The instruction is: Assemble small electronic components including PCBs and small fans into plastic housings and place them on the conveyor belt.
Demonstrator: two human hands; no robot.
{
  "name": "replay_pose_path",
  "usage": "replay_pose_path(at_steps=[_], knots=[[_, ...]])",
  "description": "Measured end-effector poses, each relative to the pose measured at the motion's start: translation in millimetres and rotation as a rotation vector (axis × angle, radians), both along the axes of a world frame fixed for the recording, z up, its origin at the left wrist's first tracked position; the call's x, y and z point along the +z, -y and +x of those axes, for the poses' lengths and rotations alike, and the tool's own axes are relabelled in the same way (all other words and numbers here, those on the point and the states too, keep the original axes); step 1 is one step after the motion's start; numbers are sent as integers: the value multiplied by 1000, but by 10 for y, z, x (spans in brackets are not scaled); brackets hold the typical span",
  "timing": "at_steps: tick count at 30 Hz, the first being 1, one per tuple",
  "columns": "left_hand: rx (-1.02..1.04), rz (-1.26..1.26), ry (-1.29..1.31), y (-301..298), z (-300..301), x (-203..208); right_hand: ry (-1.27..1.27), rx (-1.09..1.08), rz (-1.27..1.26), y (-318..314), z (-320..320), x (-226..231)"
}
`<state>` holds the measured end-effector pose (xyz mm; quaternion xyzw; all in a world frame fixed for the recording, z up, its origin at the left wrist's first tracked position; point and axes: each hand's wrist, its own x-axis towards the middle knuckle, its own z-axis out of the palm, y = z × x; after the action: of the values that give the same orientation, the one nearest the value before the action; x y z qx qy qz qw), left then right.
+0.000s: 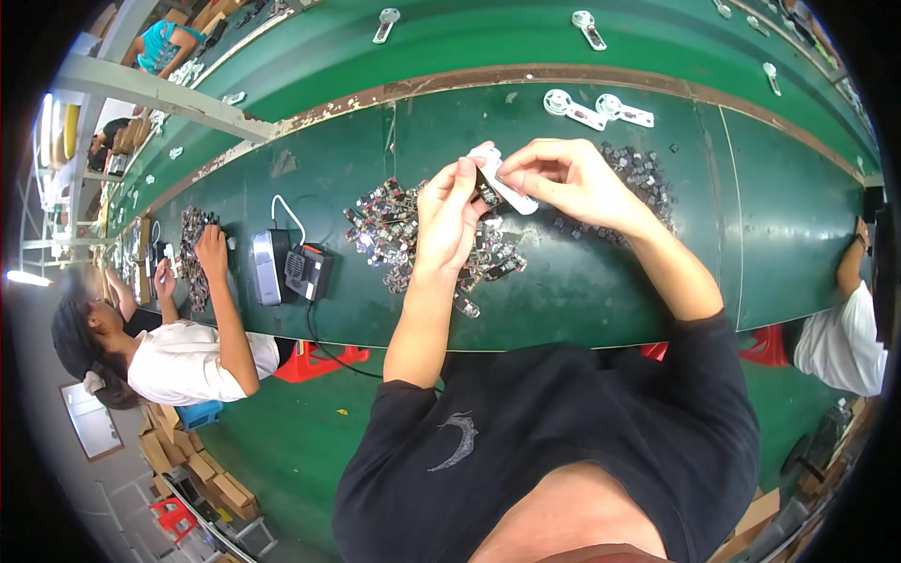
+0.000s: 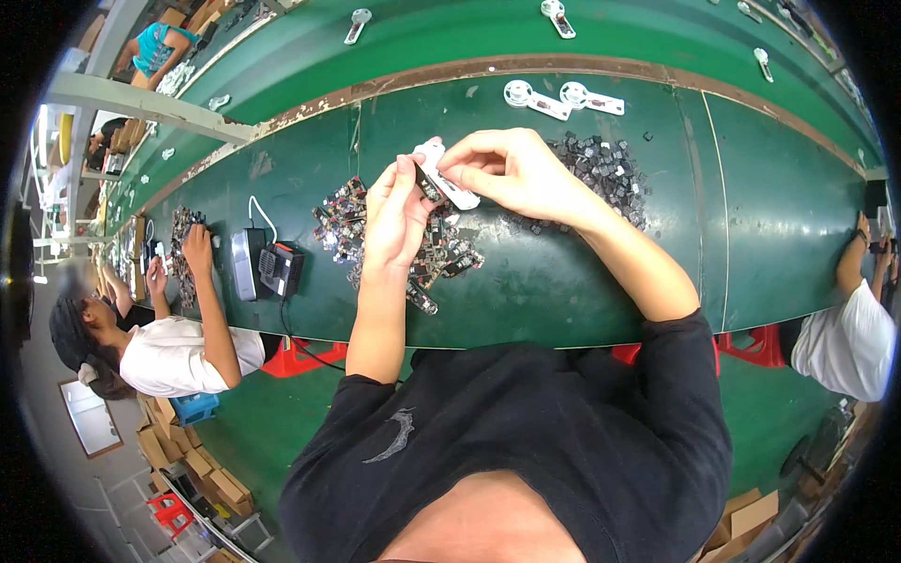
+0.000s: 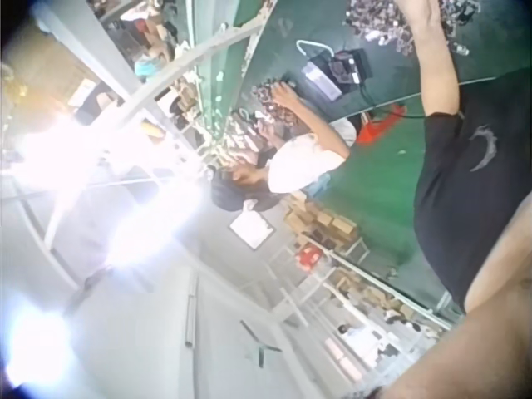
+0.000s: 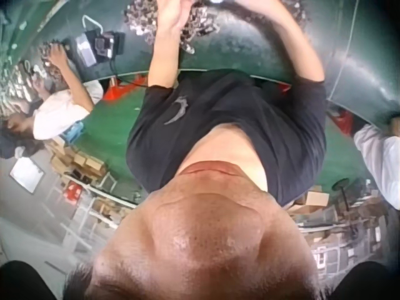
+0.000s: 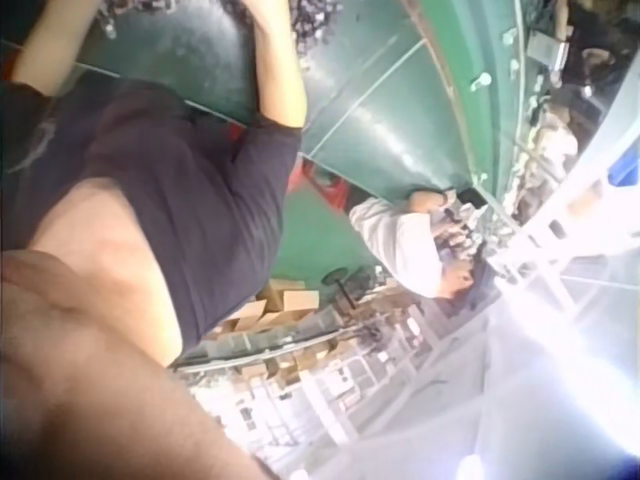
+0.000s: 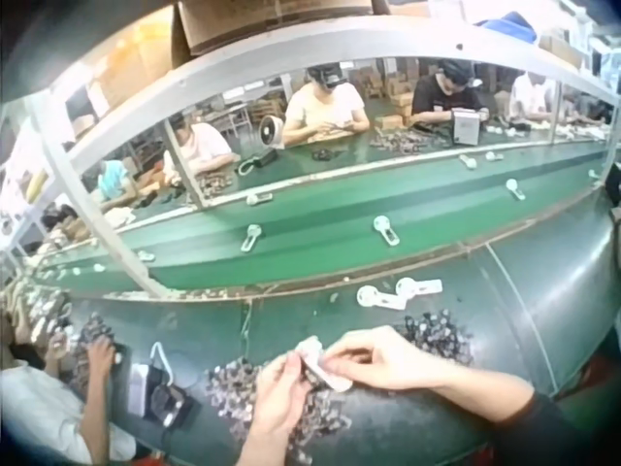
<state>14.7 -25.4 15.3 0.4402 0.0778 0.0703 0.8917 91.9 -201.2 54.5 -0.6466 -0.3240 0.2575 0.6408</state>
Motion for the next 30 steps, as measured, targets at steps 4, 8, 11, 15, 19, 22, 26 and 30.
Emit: replay_pose_path(at_steps=[4,8,11,15,19,22,26,30], knots=[[-38,-62,-96,-56,-15,20,53,85,45,78,74,62],[-119,-17,-107,-61,-25,53,213,145,-10,78,110,64],[-183,-93,-140,-88,-20,14,322,162,-45,70,119,78],[-315,-268,-175,-92,-30,-2,492,188,37,73,95,133],[-396,-409,-212,-96,-45,-14,541,247,101,77,95,132],[-461,-461,-224,-147,-58,-62,602,303,70,80,93,157],[-492,-386,-200,-154,-71,-1,563,356,43,97,94,180],[-514,-336,-165,-174,-71,-4,586,394,14,102,82,198]])
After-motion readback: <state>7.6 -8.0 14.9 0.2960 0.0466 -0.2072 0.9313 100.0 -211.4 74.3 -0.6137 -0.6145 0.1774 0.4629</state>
